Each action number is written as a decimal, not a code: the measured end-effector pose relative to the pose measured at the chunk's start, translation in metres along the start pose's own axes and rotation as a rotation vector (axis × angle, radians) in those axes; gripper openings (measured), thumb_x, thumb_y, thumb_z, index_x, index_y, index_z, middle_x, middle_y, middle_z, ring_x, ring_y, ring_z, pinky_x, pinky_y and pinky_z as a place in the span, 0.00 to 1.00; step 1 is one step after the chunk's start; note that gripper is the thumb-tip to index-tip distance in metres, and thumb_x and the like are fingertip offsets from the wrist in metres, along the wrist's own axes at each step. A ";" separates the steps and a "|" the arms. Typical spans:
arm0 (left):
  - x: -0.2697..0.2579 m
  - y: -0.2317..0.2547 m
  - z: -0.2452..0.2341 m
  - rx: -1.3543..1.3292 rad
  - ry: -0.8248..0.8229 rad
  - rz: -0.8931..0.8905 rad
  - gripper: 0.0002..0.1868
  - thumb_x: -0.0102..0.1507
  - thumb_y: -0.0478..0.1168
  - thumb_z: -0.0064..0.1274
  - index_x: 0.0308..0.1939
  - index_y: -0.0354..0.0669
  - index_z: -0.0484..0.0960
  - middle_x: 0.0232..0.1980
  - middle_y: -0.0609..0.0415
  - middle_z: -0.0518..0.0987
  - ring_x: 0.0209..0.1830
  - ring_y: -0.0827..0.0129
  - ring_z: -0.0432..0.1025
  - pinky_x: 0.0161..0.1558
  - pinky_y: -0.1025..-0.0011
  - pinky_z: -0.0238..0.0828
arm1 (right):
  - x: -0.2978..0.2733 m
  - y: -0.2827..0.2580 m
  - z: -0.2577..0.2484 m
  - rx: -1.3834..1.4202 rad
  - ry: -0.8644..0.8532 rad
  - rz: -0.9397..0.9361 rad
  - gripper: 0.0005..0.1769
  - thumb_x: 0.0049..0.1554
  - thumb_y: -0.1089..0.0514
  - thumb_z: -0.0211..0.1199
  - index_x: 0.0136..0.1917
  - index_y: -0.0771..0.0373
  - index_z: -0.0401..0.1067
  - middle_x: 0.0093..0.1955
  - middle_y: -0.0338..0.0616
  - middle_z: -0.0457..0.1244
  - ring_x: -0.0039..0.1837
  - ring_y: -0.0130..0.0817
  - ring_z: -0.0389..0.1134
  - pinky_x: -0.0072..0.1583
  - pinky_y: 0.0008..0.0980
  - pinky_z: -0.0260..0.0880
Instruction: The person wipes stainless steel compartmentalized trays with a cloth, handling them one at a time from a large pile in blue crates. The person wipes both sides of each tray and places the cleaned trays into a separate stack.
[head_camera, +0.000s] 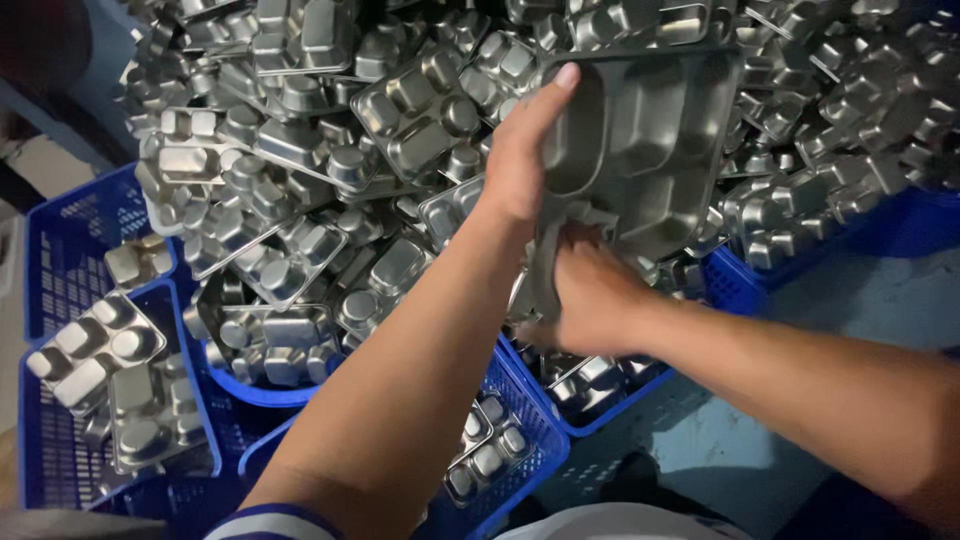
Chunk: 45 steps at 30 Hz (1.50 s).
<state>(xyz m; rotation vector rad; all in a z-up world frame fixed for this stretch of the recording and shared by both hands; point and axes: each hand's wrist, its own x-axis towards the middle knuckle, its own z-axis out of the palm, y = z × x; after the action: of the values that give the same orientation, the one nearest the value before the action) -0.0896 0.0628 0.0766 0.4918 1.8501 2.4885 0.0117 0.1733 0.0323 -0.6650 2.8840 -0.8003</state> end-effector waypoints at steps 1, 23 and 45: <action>-0.002 -0.003 -0.002 -0.026 0.003 -0.014 0.37 0.58 0.65 0.58 0.55 0.35 0.83 0.54 0.47 0.82 0.54 0.63 0.74 0.59 0.66 0.67 | 0.007 -0.002 -0.001 0.251 -0.180 0.219 0.26 0.48 0.49 0.69 0.56 0.67 0.75 0.48 0.57 0.71 0.50 0.50 0.76 0.53 0.51 0.79; -0.078 0.015 -0.093 -0.510 0.316 -0.083 0.40 0.62 0.70 0.45 0.64 0.43 0.75 0.60 0.45 0.79 0.59 0.52 0.76 0.60 0.50 0.75 | 0.045 0.118 -0.102 0.786 0.273 0.511 0.19 0.60 0.46 0.64 0.54 0.63 0.72 0.51 0.48 0.70 0.50 0.42 0.73 0.51 0.44 0.75; -0.398 0.256 -0.264 0.324 1.300 -0.040 0.35 0.58 0.50 0.59 0.65 0.43 0.67 0.52 0.42 0.80 0.41 0.55 0.79 0.44 0.55 0.79 | 0.205 -0.252 0.066 0.336 -0.169 -0.357 0.14 0.59 0.50 0.71 0.54 0.59 0.78 0.47 0.47 0.70 0.47 0.37 0.71 0.49 0.42 0.70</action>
<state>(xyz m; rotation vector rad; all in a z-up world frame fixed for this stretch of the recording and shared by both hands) 0.2700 -0.3365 0.1498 -1.5238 2.4367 2.6135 -0.0641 -0.1395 0.1121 -1.1521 2.4277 -1.1702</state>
